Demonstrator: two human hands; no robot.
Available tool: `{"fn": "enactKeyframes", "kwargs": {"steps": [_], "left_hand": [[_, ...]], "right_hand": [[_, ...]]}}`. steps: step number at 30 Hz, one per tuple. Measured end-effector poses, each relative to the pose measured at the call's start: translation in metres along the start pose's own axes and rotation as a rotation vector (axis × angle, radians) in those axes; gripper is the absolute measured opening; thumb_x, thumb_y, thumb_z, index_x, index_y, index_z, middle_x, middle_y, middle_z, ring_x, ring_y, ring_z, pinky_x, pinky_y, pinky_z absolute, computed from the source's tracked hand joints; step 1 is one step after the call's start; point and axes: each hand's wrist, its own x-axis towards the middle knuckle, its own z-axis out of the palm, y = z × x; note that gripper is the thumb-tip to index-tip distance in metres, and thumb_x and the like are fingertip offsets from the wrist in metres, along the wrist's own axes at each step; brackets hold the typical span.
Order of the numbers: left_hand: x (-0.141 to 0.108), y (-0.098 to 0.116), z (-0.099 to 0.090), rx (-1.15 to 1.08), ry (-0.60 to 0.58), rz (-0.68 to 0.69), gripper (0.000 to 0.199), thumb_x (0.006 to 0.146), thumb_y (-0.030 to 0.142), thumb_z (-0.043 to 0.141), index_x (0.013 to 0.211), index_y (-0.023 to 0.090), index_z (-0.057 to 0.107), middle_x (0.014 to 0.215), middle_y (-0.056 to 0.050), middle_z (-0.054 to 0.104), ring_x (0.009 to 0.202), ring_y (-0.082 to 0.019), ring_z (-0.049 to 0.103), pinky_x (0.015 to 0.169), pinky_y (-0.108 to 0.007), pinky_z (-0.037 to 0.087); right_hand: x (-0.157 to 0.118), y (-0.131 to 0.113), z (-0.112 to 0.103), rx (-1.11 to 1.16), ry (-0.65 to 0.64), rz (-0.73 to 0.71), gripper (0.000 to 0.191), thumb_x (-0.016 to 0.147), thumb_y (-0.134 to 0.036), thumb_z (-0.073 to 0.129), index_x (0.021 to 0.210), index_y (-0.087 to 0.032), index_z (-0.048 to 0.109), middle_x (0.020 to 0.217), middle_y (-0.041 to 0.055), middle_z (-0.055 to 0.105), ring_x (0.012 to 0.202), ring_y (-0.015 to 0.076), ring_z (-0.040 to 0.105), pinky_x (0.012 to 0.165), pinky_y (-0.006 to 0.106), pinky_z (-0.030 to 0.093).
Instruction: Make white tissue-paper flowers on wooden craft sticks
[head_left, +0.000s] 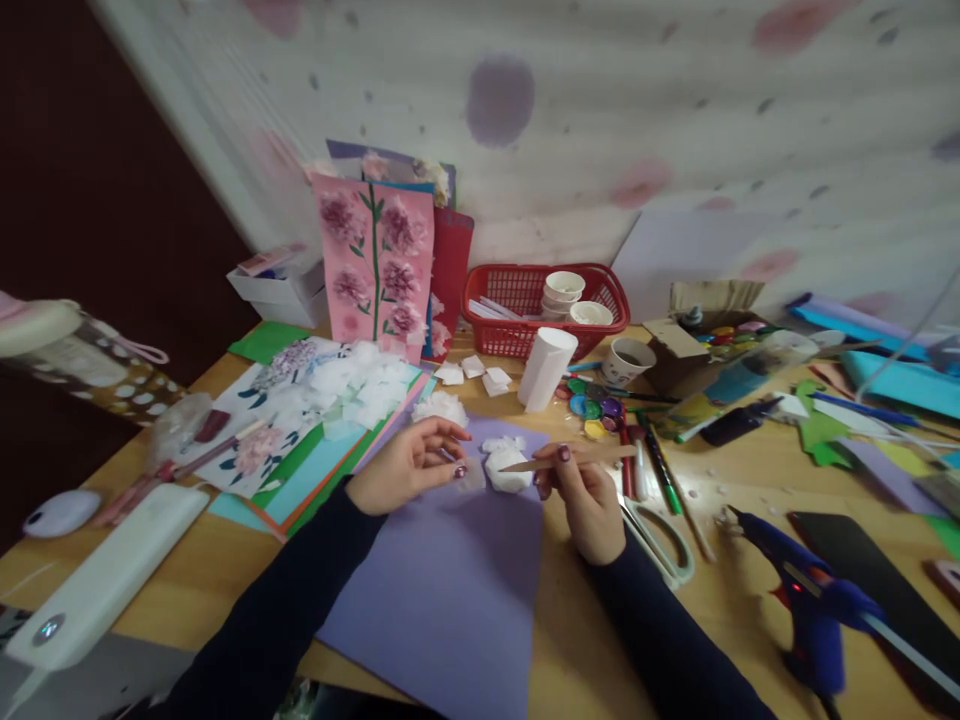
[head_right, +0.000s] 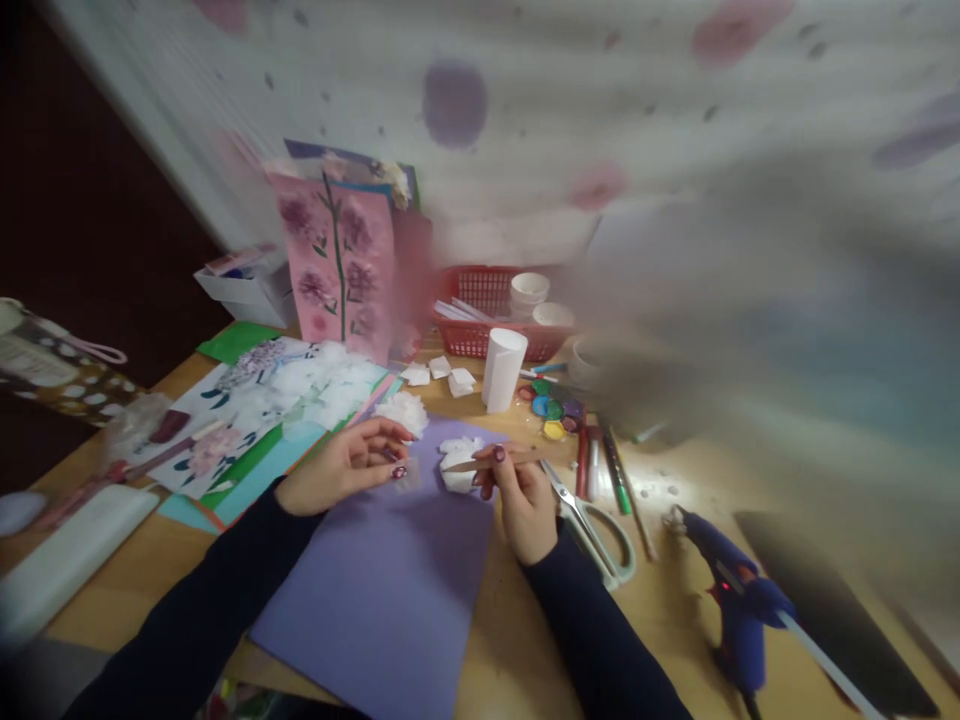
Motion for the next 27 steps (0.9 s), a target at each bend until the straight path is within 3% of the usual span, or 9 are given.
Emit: {"fn": "enactKeyframes", "kwargs": {"steps": [6,13,21,27], "left_hand": [[0.008,-0.006,0.023,-0.012,-0.04,-0.008,0.039,0.068,0.015,0.065,0.104,0.016,0.05,0.087,-0.002,0.064,0.078,-0.013,0.064,0.077,-0.03,0.048],[0.013,-0.013,0.028,-0.097,-0.115,-0.037,0.045,0.07,0.019,0.068,0.111,0.015,0.05,0.085,-0.004,0.069,0.08,-0.017,0.067,0.079,-0.033,0.047],[0.012,-0.012,0.028,-0.202,-0.149,-0.048,0.037,0.082,0.031,0.06,0.112,0.013,0.049,0.083,-0.006,0.071,0.082,-0.019,0.069,0.084,-0.035,0.048],[0.011,-0.014,0.028,-0.158,-0.123,-0.02,0.044,0.075,0.019,0.067,0.114,0.014,0.046,0.086,-0.005,0.07,0.083,-0.017,0.068,0.083,-0.034,0.048]], "right_hand": [[-0.004,0.001,0.003,0.116,-0.053,0.057,0.039,0.086,-0.053,0.055,0.078,-0.015,0.063,0.056,-0.0007,0.054,0.049,0.0109,0.051,0.048,0.024,0.043],[-0.003,0.002,0.004,0.133,-0.073,0.066,0.04,0.084,-0.054,0.057,0.076,-0.015,0.064,0.055,-0.0014,0.054,0.048,0.0102,0.051,0.048,0.024,0.042],[-0.003,0.003,0.003,0.102,-0.028,0.042,0.038,0.085,-0.052,0.056,0.077,-0.015,0.065,0.057,-0.0012,0.055,0.049,0.0102,0.051,0.049,0.024,0.041],[-0.004,0.008,-0.001,0.104,0.058,0.024,0.039,0.088,-0.051,0.053,0.08,-0.015,0.065,0.056,-0.0018,0.055,0.049,0.0099,0.051,0.051,0.024,0.04]]}}
